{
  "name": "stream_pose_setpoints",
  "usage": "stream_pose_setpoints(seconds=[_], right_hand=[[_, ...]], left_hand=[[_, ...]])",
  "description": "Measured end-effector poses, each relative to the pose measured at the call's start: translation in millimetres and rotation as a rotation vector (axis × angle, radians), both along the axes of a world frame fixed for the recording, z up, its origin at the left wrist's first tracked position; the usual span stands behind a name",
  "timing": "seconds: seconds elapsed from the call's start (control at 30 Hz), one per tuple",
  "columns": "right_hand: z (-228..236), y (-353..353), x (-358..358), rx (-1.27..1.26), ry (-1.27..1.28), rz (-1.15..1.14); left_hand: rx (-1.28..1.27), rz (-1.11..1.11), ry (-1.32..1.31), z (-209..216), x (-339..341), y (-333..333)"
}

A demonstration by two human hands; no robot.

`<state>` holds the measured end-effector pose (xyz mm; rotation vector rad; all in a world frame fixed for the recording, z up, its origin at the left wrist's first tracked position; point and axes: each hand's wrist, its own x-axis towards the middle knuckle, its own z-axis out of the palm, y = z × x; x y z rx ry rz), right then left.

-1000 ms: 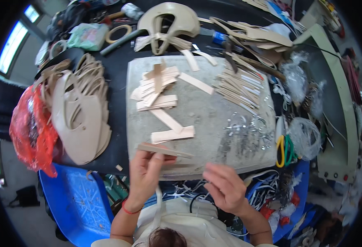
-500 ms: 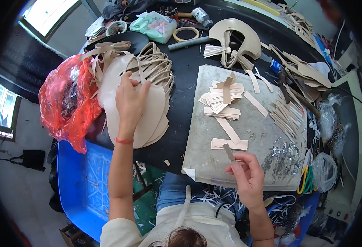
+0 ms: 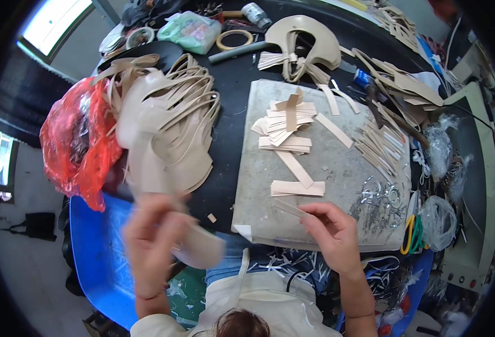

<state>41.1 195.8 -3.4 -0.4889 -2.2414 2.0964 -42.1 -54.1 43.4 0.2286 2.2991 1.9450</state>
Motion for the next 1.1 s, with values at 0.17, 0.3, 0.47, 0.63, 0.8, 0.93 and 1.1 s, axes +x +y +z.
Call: stream_pose_setpoints(seconds=[0.17, 0.3, 0.47, 0.63, 0.8, 0.93, 1.1], right_hand=[[11.2, -9.4, -2.3, 0.084, 0.147, 0.066], [17.8, -11.6, -1.6, 0.155, 0.139, 0.137], [16.8, -11.3, -2.2, 0.177, 0.137, 0.159], [15.8, -17.0, -2.0, 0.124, 0.102, 0.17], [7.9, -23.3, 0.3, 0.088, 0.048, 0.203], [0.2, -26.9, 1.9, 0.024, 0.053, 0.192], [-4.1, -19.9, 11.1, 0.115, 0.112, 0.16]], left_hand=[[0.231, -0.326, -0.294, -42.9, 34.0, 45.3], [0.271, -0.329, -0.332, -42.1, 44.2, 60.0], [0.29, -0.323, -0.32, -43.6, 46.9, 64.6], [0.288, -0.299, -0.39, -48.0, 45.6, 56.4], [0.447, -0.143, -0.519, -51.2, 46.2, 57.1], [0.427, -0.083, -0.51, -53.9, 48.3, 57.6], [0.095, -0.095, -0.323, -61.0, 56.5, 62.3]])
